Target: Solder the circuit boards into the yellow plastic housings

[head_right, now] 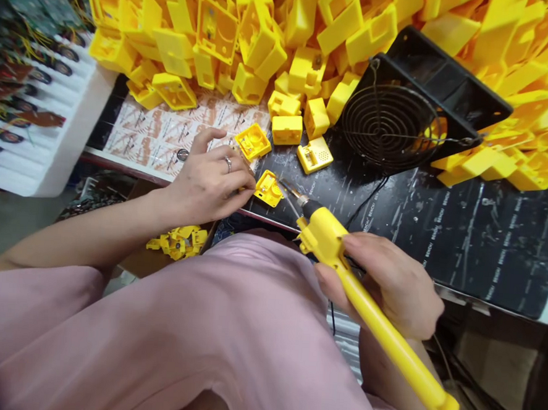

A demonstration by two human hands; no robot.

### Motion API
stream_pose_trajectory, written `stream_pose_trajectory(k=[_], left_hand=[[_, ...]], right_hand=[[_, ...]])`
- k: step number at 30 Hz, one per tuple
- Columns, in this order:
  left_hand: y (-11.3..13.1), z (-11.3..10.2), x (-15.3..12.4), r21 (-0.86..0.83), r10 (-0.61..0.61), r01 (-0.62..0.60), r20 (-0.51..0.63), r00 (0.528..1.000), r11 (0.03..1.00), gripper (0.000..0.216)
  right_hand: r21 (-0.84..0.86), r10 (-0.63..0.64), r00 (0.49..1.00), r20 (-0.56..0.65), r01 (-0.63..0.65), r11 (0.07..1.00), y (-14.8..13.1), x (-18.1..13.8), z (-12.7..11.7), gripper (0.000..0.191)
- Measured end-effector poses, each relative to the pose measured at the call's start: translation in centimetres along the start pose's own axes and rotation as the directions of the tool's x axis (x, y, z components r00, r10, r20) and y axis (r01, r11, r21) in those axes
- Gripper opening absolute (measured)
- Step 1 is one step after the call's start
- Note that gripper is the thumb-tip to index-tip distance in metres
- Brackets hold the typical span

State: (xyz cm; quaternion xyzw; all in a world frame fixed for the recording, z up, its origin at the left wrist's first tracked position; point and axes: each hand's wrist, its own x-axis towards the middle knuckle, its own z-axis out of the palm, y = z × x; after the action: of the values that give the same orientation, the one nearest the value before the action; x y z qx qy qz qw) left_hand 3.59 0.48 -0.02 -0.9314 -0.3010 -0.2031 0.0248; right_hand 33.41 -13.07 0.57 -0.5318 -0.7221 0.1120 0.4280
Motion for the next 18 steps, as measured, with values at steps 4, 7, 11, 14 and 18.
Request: stream_pose_trajectory(k=[4,7,11,14,18], left_hand=[[0.1,-0.5,0.7,0.005,-0.063,0.063,0.153,0.986,0.998,0.033],[0.0,-0.9,1.1,0.059,0.003,-0.014,0.194,0.981,0.998,0.035],[0.1,-1.3,1.6,0.155,0.072,-0.104,0.2,0.977,0.982,0.034],[0.2,-1.5,2.1,0.165,0.04,-0.094,0.304,0.952,0.982,0.033],[0.3,-1.6,2.7,0.122,-0.014,-0.034,0.369,0.929,0.992,0.03]], right_hand=[[0.097,-0.222,0.964,0.143,0.21,0.973,-1.6,1.8,-0.2,0.028],[0.051,-0.261,0.944,0.202,0.255,0.965,-2.1,2.4,0.0,0.016],[-0.015,-0.286,0.925,0.251,0.299,0.954,-2.8,3.5,0.6,0.012],[-0.05,-0.335,0.905,0.263,0.359,0.932,-3.3,4.6,0.8,0.016],[-0.033,-0.32,0.903,0.288,0.343,0.939,-3.3,4.7,0.0,0.013]])
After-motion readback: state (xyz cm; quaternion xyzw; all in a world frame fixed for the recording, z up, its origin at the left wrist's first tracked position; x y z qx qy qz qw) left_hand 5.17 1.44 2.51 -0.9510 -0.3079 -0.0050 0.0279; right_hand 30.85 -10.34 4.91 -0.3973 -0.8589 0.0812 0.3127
